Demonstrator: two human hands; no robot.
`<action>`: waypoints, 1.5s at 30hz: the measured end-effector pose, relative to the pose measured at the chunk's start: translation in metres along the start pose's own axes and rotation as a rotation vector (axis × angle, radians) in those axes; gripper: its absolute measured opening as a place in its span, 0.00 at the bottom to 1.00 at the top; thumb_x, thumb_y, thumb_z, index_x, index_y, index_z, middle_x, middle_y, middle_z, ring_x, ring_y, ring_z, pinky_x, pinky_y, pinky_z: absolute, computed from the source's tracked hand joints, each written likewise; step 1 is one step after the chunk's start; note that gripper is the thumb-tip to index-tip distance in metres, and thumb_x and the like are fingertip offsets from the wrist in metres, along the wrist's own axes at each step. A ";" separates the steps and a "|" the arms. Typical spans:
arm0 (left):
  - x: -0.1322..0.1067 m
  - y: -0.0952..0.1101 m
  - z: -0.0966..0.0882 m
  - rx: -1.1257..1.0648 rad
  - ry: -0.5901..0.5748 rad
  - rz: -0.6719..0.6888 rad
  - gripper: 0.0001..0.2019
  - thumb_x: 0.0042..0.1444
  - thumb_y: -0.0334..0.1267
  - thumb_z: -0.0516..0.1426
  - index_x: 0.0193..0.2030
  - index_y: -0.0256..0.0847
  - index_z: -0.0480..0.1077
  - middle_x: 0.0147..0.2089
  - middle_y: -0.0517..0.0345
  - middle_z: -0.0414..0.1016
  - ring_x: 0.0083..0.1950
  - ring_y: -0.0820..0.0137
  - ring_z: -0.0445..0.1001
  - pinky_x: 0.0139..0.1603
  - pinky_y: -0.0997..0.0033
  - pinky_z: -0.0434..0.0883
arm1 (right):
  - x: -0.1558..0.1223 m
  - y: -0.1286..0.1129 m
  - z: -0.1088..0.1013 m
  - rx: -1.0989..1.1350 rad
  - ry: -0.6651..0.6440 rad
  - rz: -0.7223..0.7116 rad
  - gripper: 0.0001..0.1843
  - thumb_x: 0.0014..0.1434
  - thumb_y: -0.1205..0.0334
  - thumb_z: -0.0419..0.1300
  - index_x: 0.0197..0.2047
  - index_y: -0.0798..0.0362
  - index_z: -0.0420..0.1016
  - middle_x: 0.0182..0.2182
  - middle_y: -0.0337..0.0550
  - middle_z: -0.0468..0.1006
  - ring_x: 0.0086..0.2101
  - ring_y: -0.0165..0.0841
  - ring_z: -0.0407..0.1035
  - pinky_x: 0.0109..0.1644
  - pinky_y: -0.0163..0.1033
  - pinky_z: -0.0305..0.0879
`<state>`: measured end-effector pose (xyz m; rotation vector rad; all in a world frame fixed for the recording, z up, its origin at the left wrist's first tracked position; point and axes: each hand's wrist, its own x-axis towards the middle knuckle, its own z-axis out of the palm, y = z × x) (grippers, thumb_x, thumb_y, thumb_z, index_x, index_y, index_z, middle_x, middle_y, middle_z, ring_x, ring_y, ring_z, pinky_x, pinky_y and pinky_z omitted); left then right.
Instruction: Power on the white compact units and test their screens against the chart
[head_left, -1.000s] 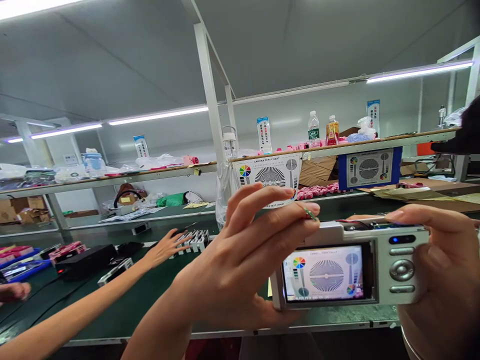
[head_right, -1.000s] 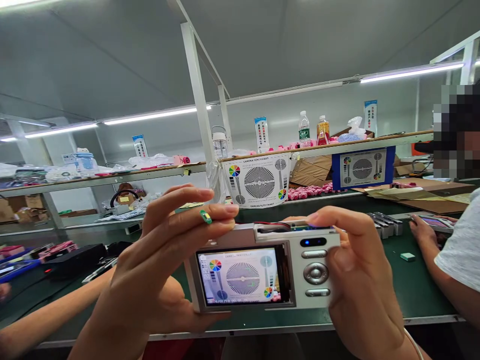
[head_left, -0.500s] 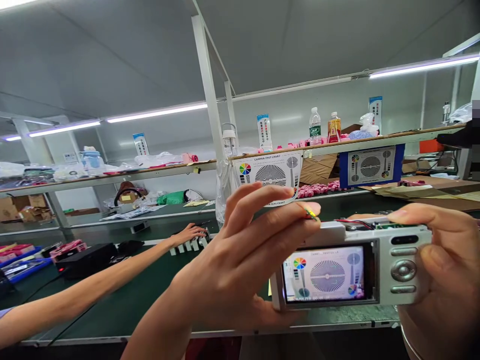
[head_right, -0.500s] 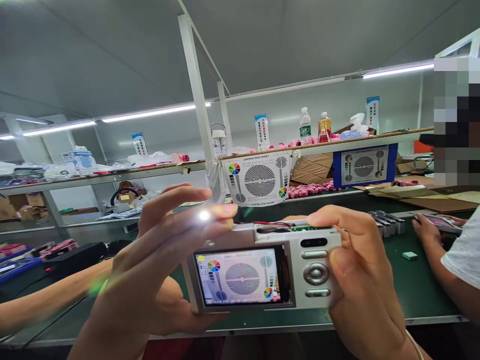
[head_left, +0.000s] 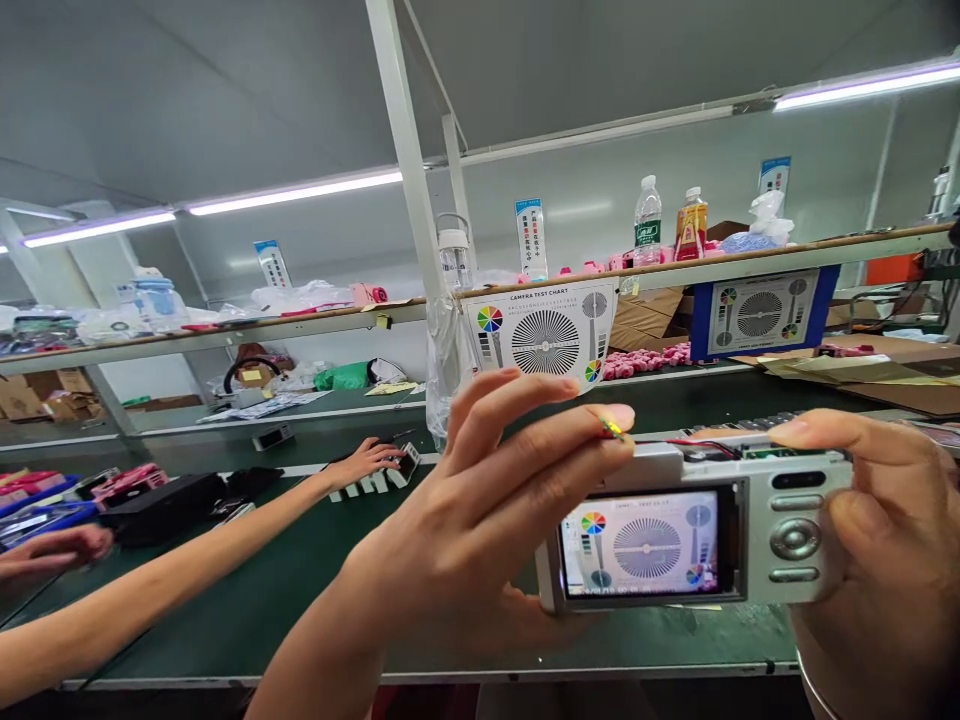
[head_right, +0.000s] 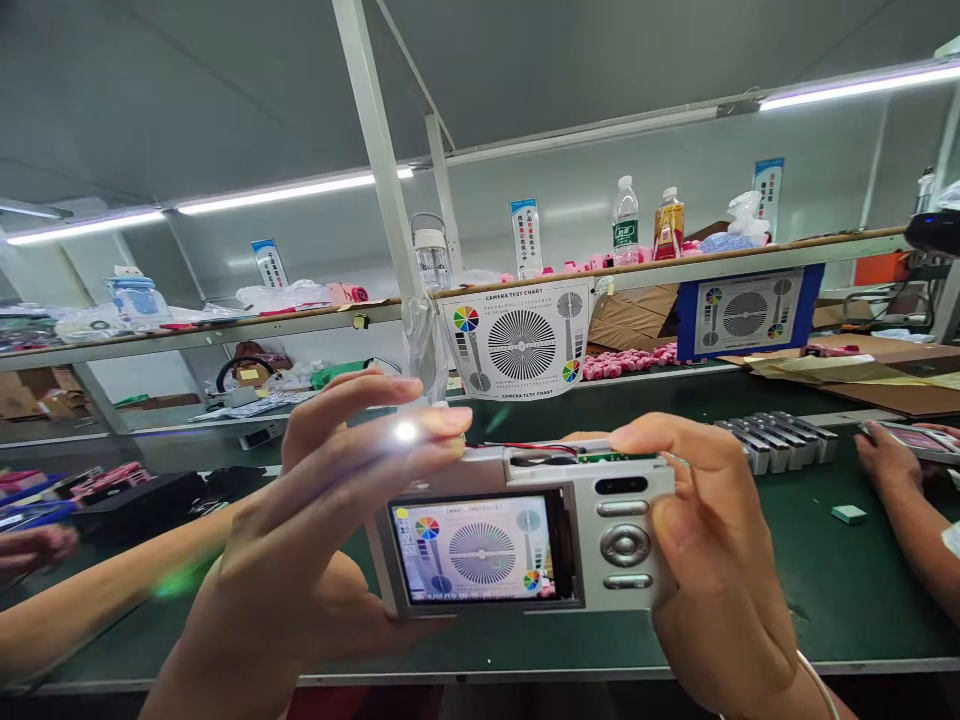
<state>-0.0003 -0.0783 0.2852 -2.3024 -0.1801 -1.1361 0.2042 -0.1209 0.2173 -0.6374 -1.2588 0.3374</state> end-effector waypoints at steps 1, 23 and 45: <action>-0.002 -0.006 0.005 -0.010 -0.008 0.008 0.28 0.53 0.44 0.63 0.58 0.38 0.63 0.55 0.50 0.74 0.65 0.58 0.62 0.66 0.55 0.63 | 0.004 0.004 0.002 0.065 -0.008 0.010 0.15 0.66 0.57 0.45 0.48 0.28 0.67 0.42 0.35 0.81 0.41 0.46 0.78 0.35 0.56 0.80; -0.168 -0.106 0.240 -0.509 -0.335 -0.564 0.39 0.42 0.34 0.60 0.63 0.39 0.54 0.62 0.40 0.65 0.65 0.51 0.63 0.65 0.44 0.62 | 0.030 0.279 0.000 0.209 -0.430 0.757 0.30 0.46 0.66 0.64 0.51 0.42 0.61 0.46 0.40 0.71 0.40 0.36 0.73 0.37 0.42 0.78; -0.238 -0.089 0.299 -0.720 -0.347 -0.783 0.42 0.42 0.30 0.60 0.66 0.42 0.51 0.67 0.43 0.59 0.68 0.51 0.59 0.68 0.47 0.61 | -0.005 0.340 -0.010 0.265 -0.401 1.090 0.30 0.43 0.69 0.67 0.48 0.43 0.60 0.45 0.37 0.69 0.40 0.33 0.71 0.35 0.36 0.76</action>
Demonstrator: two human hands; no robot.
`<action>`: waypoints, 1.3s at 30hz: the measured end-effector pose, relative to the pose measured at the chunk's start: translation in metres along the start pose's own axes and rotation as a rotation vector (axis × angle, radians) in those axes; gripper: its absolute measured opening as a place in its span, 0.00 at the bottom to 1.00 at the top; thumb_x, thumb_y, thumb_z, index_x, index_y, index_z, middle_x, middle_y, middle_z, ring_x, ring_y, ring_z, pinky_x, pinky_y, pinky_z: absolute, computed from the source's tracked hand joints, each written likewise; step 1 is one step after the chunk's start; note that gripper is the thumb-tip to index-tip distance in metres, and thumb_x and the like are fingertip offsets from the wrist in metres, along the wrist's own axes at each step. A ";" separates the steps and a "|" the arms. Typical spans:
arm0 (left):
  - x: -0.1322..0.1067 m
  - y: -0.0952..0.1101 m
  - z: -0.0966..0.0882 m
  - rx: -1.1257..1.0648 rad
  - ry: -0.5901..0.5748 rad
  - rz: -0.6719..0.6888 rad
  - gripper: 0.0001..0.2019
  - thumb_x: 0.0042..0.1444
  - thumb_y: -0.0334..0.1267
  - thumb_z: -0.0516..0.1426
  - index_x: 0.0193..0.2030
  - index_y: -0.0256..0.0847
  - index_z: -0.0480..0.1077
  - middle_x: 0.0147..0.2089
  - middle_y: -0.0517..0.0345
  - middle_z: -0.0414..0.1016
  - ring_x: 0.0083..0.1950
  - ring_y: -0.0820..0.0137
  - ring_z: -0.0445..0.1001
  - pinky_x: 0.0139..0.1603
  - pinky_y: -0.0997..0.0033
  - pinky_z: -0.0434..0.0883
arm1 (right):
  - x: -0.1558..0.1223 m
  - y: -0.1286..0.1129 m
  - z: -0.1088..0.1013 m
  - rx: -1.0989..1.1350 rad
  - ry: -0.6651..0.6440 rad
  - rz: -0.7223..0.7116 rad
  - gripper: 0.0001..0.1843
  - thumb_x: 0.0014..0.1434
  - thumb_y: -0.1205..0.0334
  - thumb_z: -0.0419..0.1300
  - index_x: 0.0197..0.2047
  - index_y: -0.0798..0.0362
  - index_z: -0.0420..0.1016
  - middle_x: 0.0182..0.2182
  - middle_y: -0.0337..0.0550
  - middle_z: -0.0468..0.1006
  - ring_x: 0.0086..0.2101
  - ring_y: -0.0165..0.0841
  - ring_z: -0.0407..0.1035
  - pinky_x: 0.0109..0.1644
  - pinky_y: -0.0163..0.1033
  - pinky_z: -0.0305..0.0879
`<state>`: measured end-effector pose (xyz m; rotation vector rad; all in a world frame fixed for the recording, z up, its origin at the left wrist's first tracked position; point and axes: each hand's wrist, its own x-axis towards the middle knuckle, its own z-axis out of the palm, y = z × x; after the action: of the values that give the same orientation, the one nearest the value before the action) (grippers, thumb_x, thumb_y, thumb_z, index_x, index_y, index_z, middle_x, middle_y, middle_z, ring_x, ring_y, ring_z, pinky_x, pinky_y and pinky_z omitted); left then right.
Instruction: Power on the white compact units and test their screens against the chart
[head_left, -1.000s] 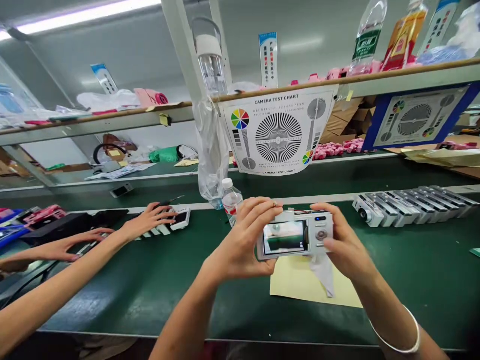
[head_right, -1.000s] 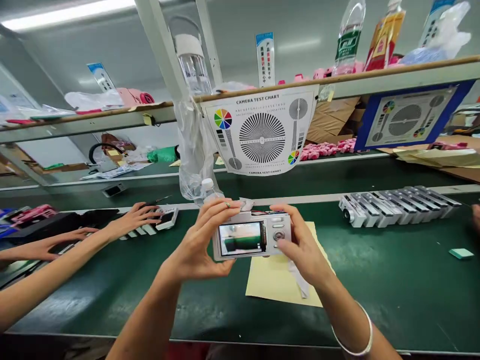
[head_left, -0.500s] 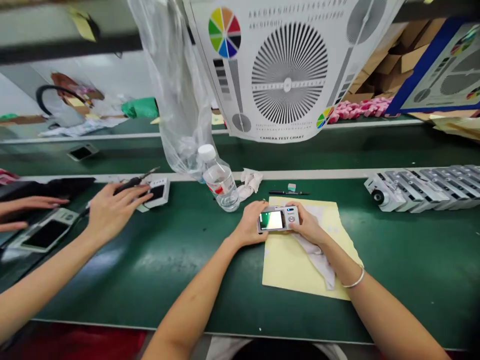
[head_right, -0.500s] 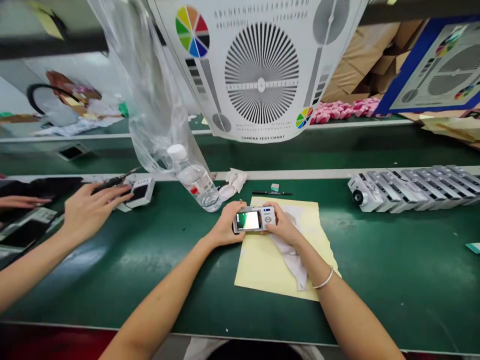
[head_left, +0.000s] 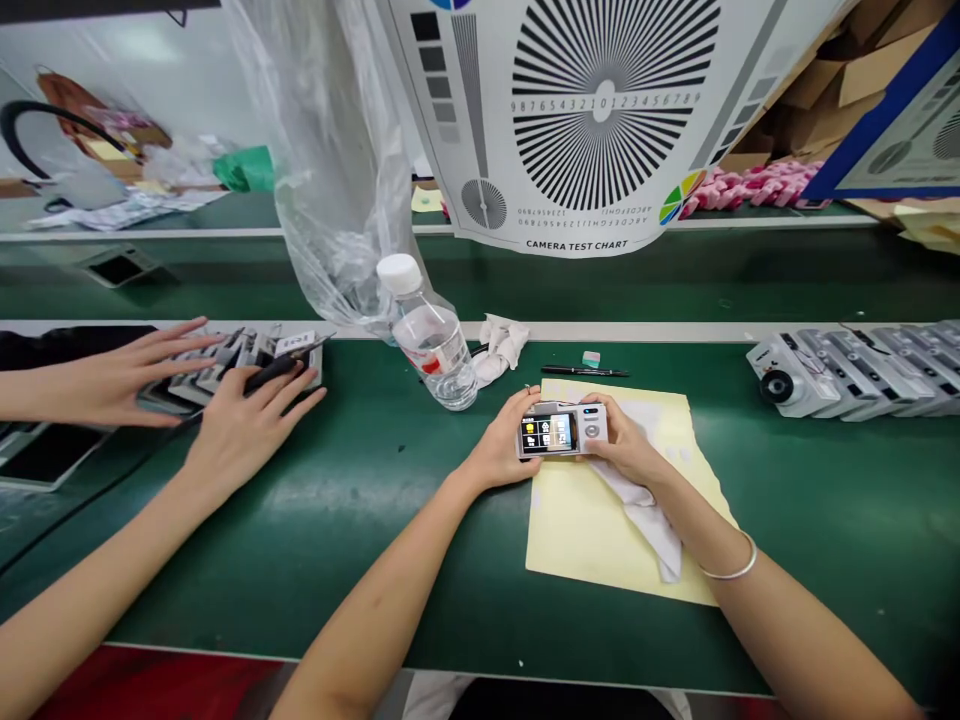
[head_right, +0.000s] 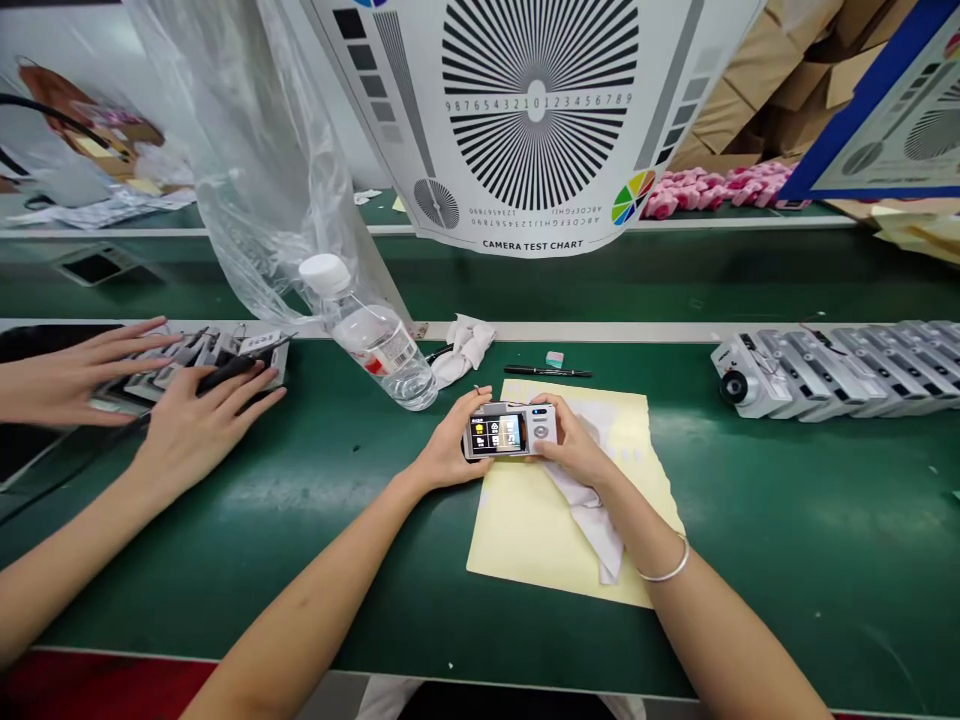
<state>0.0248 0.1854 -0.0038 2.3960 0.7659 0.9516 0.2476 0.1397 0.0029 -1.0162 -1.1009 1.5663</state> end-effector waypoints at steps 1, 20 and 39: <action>0.000 -0.001 0.001 -0.013 0.008 -0.003 0.42 0.42 0.30 0.60 0.66 0.42 0.51 0.68 0.42 0.58 0.69 0.51 0.58 0.68 0.47 0.61 | 0.000 0.001 -0.001 0.017 0.000 0.009 0.30 0.43 0.68 0.67 0.48 0.42 0.61 0.44 0.37 0.69 0.40 0.33 0.71 0.35 0.37 0.76; 0.000 -0.004 0.002 -0.056 0.072 -0.052 0.40 0.43 0.33 0.63 0.65 0.39 0.55 0.65 0.42 0.63 0.66 0.52 0.64 0.67 0.48 0.64 | 0.003 -0.006 0.000 0.213 -0.035 0.072 0.24 0.48 0.61 0.69 0.47 0.41 0.65 0.44 0.38 0.73 0.40 0.35 0.74 0.37 0.41 0.79; 0.001 -0.005 -0.008 0.146 0.050 0.053 0.40 0.49 0.51 0.61 0.66 0.40 0.53 0.61 0.41 0.66 0.61 0.50 0.68 0.61 0.49 0.68 | 0.007 0.006 -0.002 0.067 0.080 -0.012 0.17 0.64 0.65 0.60 0.56 0.54 0.67 0.46 0.45 0.73 0.37 0.32 0.73 0.34 0.37 0.74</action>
<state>0.0181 0.1912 -0.0007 2.5381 0.8191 1.0118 0.2468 0.1457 -0.0043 -1.0162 -0.9917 1.5298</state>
